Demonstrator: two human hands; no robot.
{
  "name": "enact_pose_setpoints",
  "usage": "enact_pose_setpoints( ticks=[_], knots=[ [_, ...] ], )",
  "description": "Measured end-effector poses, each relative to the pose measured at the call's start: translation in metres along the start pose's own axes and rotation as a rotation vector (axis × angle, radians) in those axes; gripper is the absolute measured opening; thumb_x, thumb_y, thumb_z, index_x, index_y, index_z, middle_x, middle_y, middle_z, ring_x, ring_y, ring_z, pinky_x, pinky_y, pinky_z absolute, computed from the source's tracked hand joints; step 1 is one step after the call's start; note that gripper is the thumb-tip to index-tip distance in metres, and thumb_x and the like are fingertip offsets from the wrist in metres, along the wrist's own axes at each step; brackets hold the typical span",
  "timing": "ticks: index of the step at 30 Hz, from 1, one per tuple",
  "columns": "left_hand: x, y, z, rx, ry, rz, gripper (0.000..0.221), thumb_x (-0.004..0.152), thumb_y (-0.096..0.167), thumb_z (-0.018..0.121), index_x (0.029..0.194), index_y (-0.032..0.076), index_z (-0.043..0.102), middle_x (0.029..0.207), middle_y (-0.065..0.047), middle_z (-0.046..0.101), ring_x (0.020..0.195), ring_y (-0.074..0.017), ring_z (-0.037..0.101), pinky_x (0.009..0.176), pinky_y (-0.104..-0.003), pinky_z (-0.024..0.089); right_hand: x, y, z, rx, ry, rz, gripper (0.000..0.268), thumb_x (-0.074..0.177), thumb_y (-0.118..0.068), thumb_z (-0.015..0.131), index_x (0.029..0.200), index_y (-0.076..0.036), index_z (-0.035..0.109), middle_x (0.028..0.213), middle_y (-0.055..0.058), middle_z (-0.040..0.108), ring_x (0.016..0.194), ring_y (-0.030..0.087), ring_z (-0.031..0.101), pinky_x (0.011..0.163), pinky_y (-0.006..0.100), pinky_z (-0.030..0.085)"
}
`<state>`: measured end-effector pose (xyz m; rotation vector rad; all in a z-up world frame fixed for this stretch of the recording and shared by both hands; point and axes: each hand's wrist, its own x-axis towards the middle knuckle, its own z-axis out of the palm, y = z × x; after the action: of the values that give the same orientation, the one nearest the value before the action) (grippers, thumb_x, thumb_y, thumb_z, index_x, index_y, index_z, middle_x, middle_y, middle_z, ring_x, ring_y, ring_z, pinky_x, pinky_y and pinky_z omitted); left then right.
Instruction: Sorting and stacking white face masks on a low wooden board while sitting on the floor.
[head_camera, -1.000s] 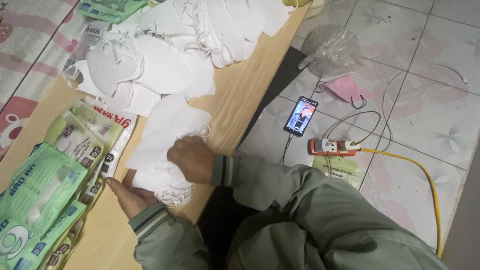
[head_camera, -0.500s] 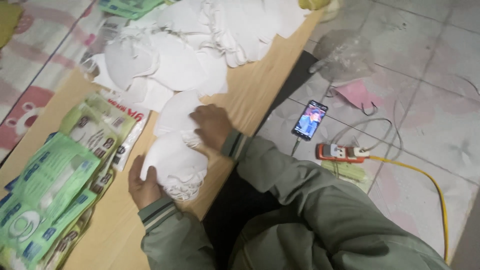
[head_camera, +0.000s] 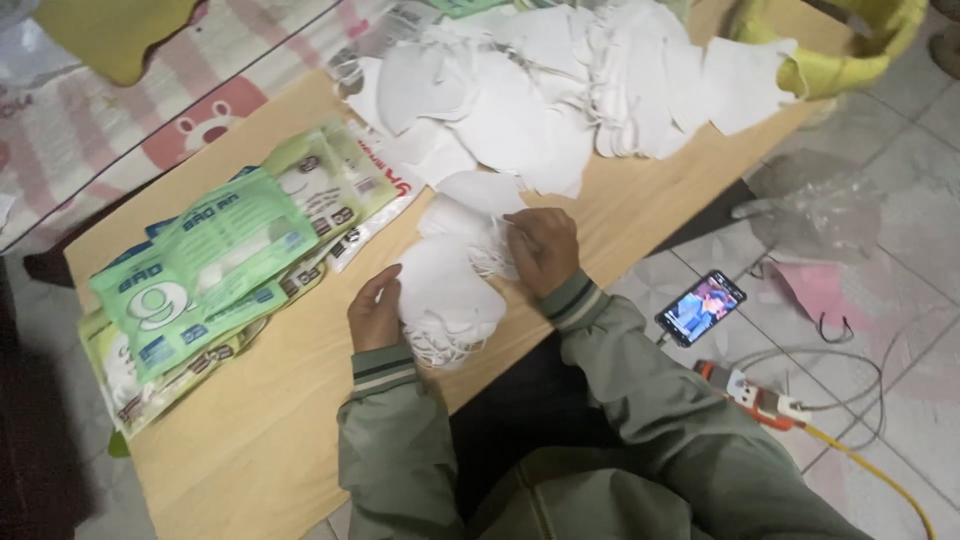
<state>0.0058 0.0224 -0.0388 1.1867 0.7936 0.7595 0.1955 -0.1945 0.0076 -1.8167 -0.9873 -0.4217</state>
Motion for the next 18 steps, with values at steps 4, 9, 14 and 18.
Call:
enact_pose_setpoints(
  ticks=[4, 9, 14, 18],
  knots=[
    [-0.004, 0.01, 0.01, -0.002, 0.053, -0.053, 0.022, 0.102, 0.022, 0.068, 0.115, 0.006, 0.076, 0.101, -0.021, 0.075, 0.09, -0.0232, 0.073, 0.079, -0.04, 0.063, -0.006, -0.023, 0.005, 0.031, -0.024, -0.144, 0.018, 0.098, -0.021, 0.059, 0.108, -0.015, 0.072, 0.099, 0.004, 0.067, 0.094, 0.03, 0.064, 0.09, 0.044, 0.047],
    [-0.017, 0.035, 0.016, 0.117, 0.01, -0.113, 0.047, 0.102, 0.046, 0.065, 0.125, 0.005, 0.073, 0.12, -0.03, 0.067, 0.115, -0.0347, 0.066, 0.096, -0.049, 0.056, -0.015, -0.053, 0.01, 0.141, -0.145, -0.397, 0.015, 0.095, -0.021, 0.065, 0.098, -0.012, 0.076, 0.097, 0.008, 0.072, 0.091, 0.031, 0.068, 0.092, 0.048, 0.049],
    [-0.006, 0.013, 0.008, 0.071, 0.002, -0.027, 0.035, 0.095, 0.008, 0.073, 0.129, 0.002, 0.068, 0.116, -0.028, 0.069, 0.102, -0.0277, 0.069, 0.088, -0.044, 0.06, -0.02, -0.047, 0.021, 0.319, -0.134, -0.362, 0.025, 0.097, -0.03, 0.062, 0.108, -0.013, 0.077, 0.106, 0.007, 0.075, 0.101, 0.027, 0.069, 0.099, 0.047, 0.048],
    [-0.01, 0.017, 0.008, 0.076, -0.057, -0.031, 0.034, 0.097, 0.002, 0.066, 0.131, 0.004, 0.068, 0.123, -0.027, 0.067, 0.106, -0.0277, 0.069, 0.091, -0.044, 0.06, -0.012, -0.041, 0.008, 0.477, -0.006, -0.142, 0.034, 0.102, -0.028, 0.05, 0.113, -0.008, 0.075, 0.107, 0.01, 0.076, 0.102, 0.03, 0.069, 0.102, 0.046, 0.048]
  ],
)
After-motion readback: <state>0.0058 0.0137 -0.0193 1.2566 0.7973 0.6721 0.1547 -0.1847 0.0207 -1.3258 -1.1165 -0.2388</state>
